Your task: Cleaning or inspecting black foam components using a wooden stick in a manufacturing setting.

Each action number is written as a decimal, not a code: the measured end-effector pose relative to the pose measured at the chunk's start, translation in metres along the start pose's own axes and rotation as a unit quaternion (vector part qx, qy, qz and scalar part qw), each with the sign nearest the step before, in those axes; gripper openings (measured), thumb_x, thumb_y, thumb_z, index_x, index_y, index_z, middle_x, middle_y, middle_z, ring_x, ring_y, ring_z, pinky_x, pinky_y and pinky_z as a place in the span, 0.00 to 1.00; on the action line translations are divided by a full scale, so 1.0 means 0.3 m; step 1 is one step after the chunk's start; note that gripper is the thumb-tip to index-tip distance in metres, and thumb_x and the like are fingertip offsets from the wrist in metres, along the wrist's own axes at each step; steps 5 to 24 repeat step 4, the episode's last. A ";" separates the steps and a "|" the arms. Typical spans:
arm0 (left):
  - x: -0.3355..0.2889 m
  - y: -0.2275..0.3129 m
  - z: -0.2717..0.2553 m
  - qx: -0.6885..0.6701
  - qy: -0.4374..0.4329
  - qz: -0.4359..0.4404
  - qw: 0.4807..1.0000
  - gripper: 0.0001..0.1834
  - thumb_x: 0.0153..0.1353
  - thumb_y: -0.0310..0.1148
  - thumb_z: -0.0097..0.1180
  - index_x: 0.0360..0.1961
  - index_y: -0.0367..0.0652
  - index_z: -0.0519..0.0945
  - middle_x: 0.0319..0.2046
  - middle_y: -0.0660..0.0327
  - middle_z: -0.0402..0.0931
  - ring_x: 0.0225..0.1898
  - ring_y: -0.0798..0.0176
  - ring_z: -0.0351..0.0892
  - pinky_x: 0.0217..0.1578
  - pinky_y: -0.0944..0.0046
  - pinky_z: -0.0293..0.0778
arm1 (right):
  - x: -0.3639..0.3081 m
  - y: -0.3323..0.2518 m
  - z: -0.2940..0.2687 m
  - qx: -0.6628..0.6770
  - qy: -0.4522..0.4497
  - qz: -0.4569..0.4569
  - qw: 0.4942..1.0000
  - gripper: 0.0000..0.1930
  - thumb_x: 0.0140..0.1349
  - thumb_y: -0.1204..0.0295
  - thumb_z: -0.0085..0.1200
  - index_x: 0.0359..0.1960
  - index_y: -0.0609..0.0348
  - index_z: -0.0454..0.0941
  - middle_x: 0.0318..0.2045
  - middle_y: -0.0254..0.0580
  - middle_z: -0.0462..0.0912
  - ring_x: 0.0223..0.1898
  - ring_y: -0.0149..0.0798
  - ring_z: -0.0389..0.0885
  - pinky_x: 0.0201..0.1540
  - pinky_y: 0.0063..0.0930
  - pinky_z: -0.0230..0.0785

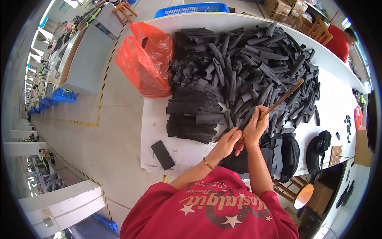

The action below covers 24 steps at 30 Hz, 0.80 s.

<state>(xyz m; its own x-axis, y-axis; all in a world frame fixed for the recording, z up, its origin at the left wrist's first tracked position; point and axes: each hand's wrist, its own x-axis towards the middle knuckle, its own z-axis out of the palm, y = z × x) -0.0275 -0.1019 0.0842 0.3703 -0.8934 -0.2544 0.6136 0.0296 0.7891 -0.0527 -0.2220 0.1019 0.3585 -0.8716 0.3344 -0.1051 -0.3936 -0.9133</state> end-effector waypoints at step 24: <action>0.027 0.009 -0.024 0.007 -0.009 0.010 1.000 0.16 0.73 0.42 0.35 0.35 0.42 0.66 0.20 0.58 0.73 0.13 0.69 0.70 0.17 0.74 0.67 | 0.059 0.034 0.040 0.018 0.044 0.008 0.999 0.01 0.66 0.79 0.44 0.35 0.63 0.68 0.27 0.36 0.68 0.27 0.28 0.63 0.32 0.21 0.59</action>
